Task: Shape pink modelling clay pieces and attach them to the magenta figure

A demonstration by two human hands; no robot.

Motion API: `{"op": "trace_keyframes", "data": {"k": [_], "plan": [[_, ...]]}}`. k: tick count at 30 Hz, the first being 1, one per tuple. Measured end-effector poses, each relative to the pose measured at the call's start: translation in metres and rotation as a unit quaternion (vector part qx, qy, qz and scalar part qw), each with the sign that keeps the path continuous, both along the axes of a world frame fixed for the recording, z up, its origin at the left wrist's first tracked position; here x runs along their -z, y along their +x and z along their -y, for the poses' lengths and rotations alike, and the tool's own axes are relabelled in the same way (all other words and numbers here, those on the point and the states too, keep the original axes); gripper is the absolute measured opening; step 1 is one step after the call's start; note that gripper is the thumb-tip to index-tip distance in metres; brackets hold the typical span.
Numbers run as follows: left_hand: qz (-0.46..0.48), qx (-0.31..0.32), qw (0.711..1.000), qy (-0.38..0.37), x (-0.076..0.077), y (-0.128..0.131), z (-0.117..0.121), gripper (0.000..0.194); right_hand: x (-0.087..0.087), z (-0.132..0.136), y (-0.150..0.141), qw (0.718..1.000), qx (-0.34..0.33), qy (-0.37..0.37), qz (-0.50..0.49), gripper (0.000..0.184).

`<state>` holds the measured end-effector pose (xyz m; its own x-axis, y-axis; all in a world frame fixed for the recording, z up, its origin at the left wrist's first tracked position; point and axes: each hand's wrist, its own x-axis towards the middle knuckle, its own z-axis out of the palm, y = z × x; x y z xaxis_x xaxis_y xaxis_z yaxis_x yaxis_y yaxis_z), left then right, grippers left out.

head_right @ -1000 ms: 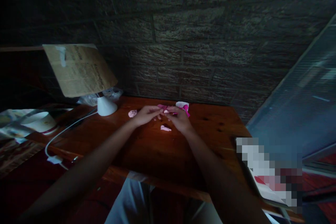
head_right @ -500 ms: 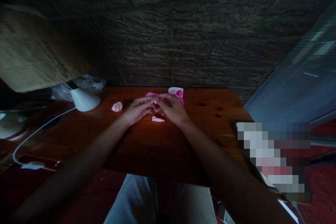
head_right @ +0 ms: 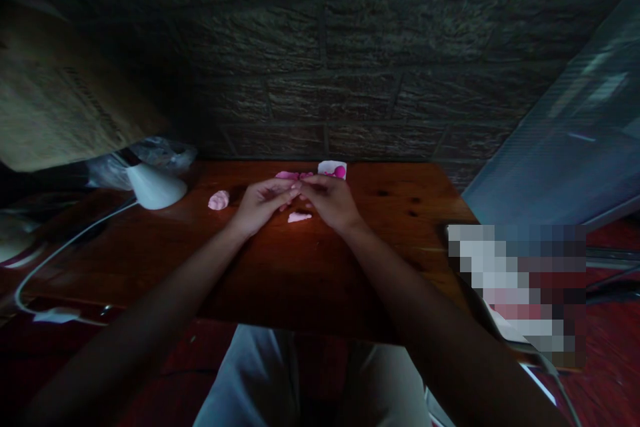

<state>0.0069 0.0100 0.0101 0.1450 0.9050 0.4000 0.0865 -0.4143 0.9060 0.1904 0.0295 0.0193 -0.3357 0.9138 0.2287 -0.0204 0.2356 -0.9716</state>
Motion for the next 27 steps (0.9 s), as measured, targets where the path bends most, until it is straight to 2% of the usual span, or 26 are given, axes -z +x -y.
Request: {"op": "trace_keyframes", "data": {"k": [9,13,17,22,27], "plan": [[-0.058,-0.021,0.995,0.082,0.0027,-0.0028,0.0002,0.021,-0.001,-0.0005,0.0052,0.999,-0.018,-0.028,-0.033,0.034],[-0.067,-0.037,0.993,0.091,0.0026,-0.002,0.0036,0.022,-0.005,0.0025,0.0059,0.998,-0.026,-0.043,-0.04,0.027],[-0.063,-0.022,0.993,0.097,0.0002,-0.0008,0.0073,0.023,-0.0049,0.0017,0.0043,0.998,-0.018,-0.044,-0.036,0.019],[-0.045,0.005,0.998,0.042,0.0003,-0.0022,0.004,0.025,0.0007,-0.002,-0.0003,1.0,-0.002,0.023,0.003,0.019],[0.043,0.022,0.999,-0.004,0.0068,-0.0019,-0.0017,0.028,-0.0023,0.0,-0.0005,0.995,-0.005,0.096,-0.013,0.02]]}}
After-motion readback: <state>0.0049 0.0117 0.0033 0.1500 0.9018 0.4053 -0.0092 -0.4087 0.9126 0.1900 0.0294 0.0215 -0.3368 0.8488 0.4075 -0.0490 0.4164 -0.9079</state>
